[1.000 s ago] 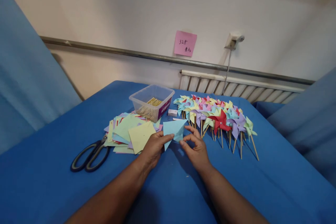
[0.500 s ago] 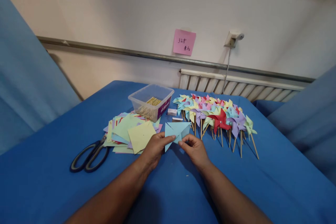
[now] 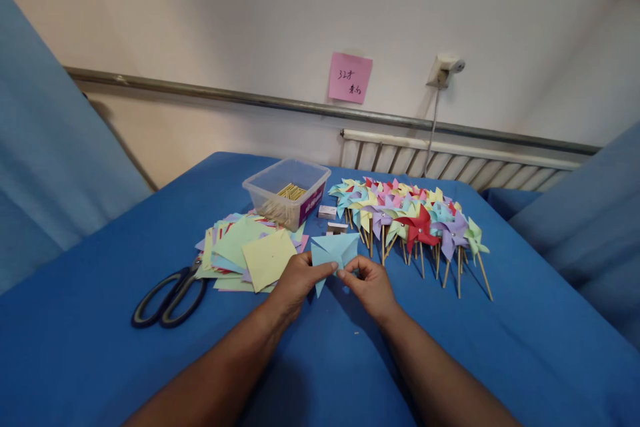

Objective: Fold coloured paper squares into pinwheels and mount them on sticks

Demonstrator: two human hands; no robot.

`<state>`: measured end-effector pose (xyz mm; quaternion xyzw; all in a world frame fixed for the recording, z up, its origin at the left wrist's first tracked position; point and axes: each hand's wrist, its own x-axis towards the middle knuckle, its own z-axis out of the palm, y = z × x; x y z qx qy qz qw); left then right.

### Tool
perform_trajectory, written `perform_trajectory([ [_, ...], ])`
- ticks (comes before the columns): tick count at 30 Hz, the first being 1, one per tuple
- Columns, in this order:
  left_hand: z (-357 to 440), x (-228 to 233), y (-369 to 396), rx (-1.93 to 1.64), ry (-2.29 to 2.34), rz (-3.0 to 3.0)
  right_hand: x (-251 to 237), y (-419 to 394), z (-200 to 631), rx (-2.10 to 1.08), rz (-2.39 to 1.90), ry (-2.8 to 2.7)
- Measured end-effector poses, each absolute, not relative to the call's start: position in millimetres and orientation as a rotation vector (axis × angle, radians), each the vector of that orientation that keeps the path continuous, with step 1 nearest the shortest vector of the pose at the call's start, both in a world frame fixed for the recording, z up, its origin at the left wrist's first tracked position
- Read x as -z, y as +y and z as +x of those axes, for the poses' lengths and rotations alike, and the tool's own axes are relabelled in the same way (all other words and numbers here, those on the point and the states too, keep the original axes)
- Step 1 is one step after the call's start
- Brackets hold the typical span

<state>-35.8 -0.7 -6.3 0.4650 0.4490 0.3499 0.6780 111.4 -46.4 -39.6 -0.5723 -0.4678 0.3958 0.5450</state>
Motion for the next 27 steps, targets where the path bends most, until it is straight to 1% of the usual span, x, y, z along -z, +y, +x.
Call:
perform_trajectory([
  [27,-35.3,7.0,-2.7,-0.720,1.020,1.067,40.0,-46.7,115.8,-0.911,-1.399,-1.167],
])
